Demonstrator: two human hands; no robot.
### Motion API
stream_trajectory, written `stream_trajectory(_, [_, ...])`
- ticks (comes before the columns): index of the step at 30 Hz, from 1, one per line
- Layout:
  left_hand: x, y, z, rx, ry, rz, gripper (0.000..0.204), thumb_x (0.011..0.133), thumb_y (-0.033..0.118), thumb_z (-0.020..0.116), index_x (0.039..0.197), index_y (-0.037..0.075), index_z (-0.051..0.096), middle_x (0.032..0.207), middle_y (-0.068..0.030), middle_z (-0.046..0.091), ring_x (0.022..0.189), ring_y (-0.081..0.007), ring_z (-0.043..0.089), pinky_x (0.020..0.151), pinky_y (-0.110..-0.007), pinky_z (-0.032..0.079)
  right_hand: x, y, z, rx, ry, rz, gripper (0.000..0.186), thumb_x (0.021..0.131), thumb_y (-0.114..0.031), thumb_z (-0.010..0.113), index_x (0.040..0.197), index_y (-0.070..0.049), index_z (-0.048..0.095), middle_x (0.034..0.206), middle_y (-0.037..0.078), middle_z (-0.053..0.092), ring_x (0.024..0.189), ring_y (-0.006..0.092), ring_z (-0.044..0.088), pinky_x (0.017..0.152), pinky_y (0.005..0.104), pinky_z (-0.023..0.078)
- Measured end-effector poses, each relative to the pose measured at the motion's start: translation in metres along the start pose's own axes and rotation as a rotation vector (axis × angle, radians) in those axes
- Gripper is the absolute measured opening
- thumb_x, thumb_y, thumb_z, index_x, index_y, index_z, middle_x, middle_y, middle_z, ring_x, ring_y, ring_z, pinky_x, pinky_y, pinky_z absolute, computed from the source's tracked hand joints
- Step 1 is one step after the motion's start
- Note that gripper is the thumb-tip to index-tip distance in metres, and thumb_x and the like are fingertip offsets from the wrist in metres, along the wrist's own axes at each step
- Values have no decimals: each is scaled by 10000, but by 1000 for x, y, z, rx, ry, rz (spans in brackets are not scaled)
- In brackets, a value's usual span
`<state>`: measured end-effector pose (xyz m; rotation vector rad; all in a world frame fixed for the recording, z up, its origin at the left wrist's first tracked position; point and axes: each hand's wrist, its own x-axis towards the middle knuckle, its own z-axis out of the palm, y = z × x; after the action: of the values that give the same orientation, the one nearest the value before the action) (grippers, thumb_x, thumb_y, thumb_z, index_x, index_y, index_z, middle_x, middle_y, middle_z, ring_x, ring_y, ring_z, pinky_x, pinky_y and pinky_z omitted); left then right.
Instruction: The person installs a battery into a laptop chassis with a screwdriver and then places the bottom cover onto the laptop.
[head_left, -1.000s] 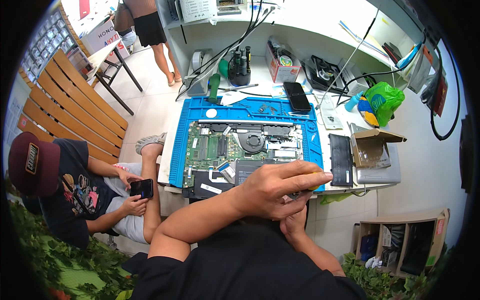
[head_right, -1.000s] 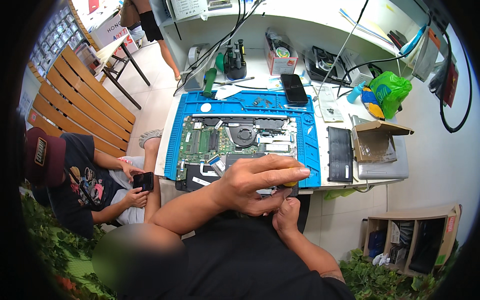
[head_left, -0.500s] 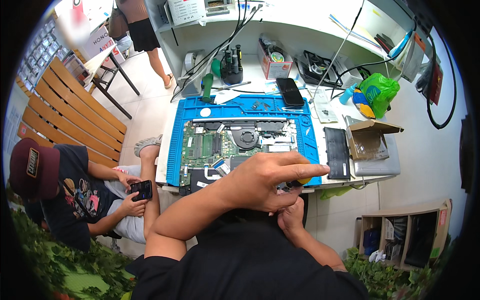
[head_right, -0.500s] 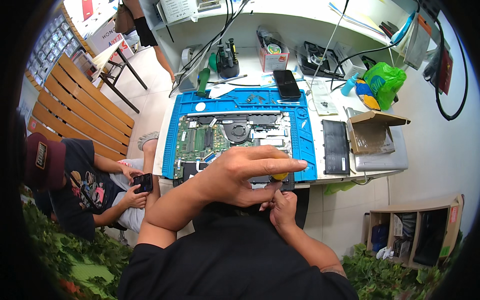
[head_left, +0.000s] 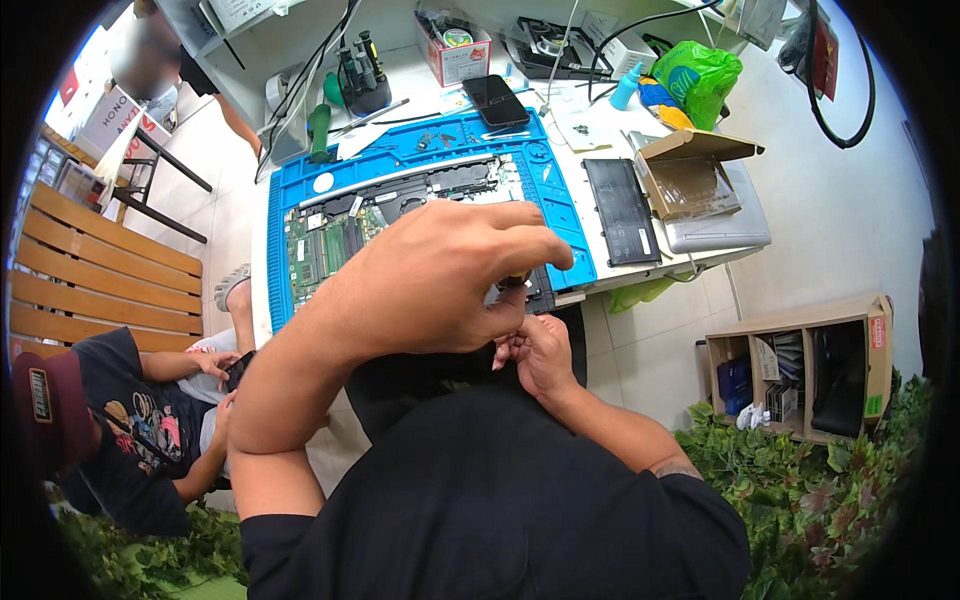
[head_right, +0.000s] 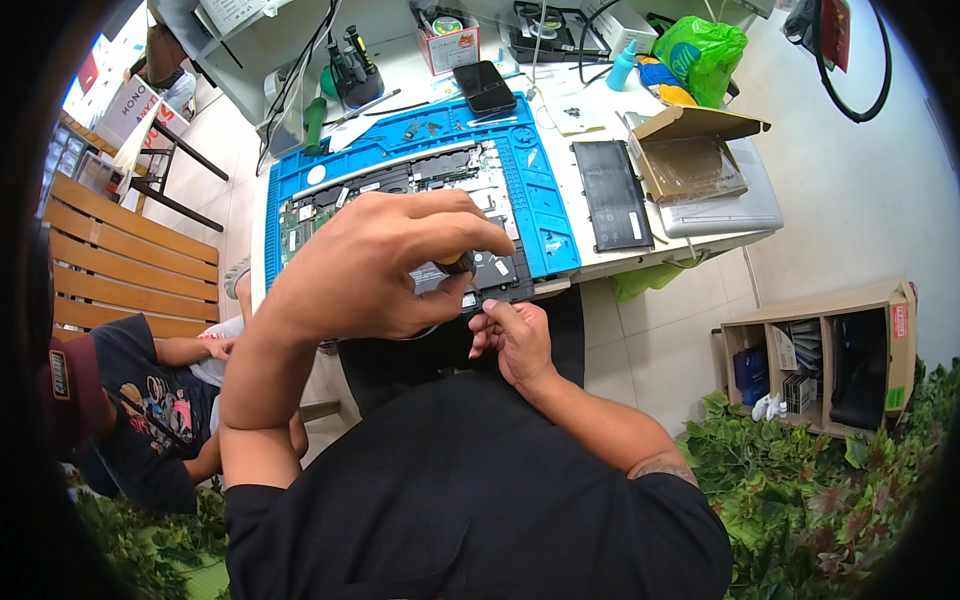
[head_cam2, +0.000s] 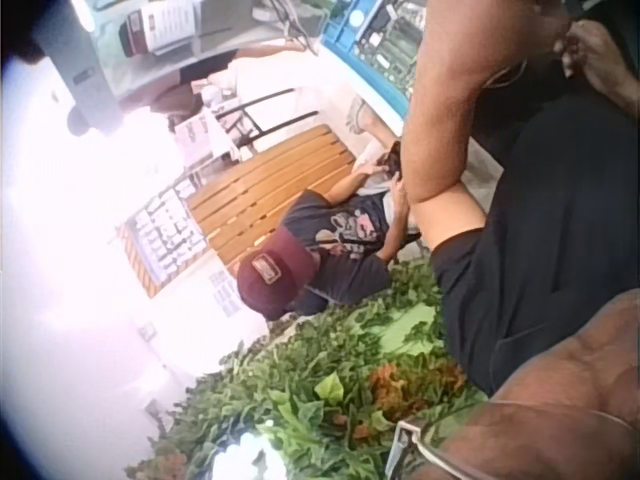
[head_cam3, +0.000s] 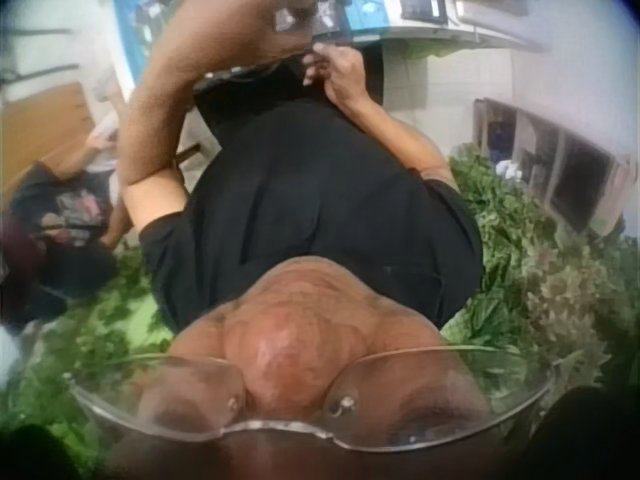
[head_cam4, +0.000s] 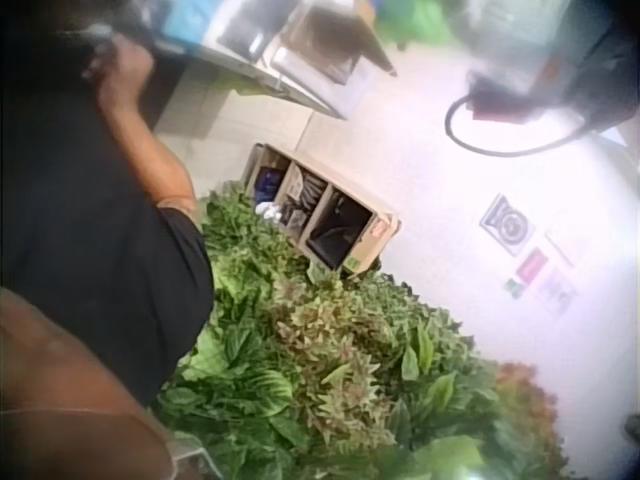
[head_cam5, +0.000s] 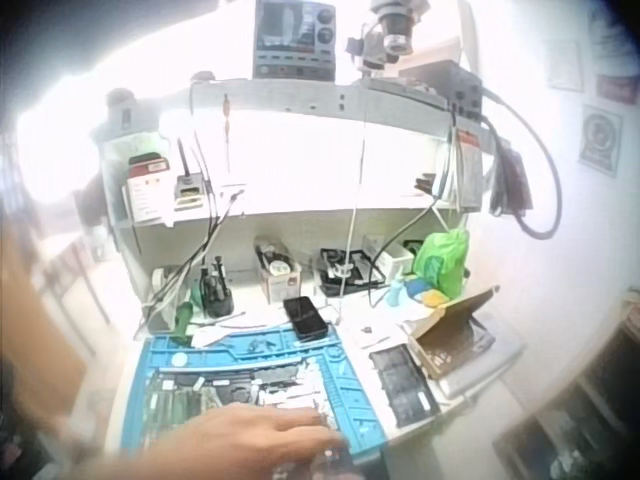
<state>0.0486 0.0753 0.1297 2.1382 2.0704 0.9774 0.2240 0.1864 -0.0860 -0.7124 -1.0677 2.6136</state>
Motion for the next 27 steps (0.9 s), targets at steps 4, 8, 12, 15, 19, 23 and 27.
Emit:
stream_trajectory(4, [11,9,-15,270,-267,-60,225,905,211,838,1068,68,780,965,-101,737,839,-306,761,701,-411,595,2,0,1,1,47,21,311,1051,-188,681,854,47,736,770,137,738,582,190,688,550,384,628])
stream_trajectory(8, [15,1,-20,270,-357,46,203,913,201,830,1026,46,763,981,-119,723,869,-328,757,760,-428,601,2,2,1,-23,37,24,295,1042,-187,684,853,35,730,779,137,736,592,191,684,555,393,618])
stream_trajectory(12, [30,15,-24,386,-571,-153,206,935,202,815,1021,23,761,983,-137,737,909,-359,760,801,-447,608,3,2,1,-9,49,12,266,1044,-168,708,865,27,728,791,132,744,588,174,690,543,372,623])
stream_trajectory(15, [32,2,-18,342,-534,152,238,941,241,817,988,13,765,937,-156,742,884,-375,763,796,-463,613,5,3,5,-6,48,4,245,1043,-168,720,883,18,726,795,128,743,588,168,687,537,367,617])
stream_trajectory(19, [35,9,-21,319,-538,69,214,948,232,797,937,19,772,896,-170,743,865,-374,764,801,-465,617,4,1,5,8,54,16,232,1039,-171,731,897,12,725,790,124,739,588,167,685,533,365,612])
stream_trajectory(23, [52,23,-23,477,-780,-133,201,944,220,797,962,20,776,925,-180,755,896,-364,767,821,-457,617,7,1,5,6,69,27,233,1034,-182,742,907,14,728,792,126,741,580,171,683,525,363,610])
stream_trajectory(27, [37,8,-19,303,-527,76,254,940,268,807,933,16,779,911,-189,767,884,-367,770,799,-444,622,9,-3,6,-24,61,62,241,1035,-191,748,922,21,736,794,131,743,580,175,690,521,365,618])
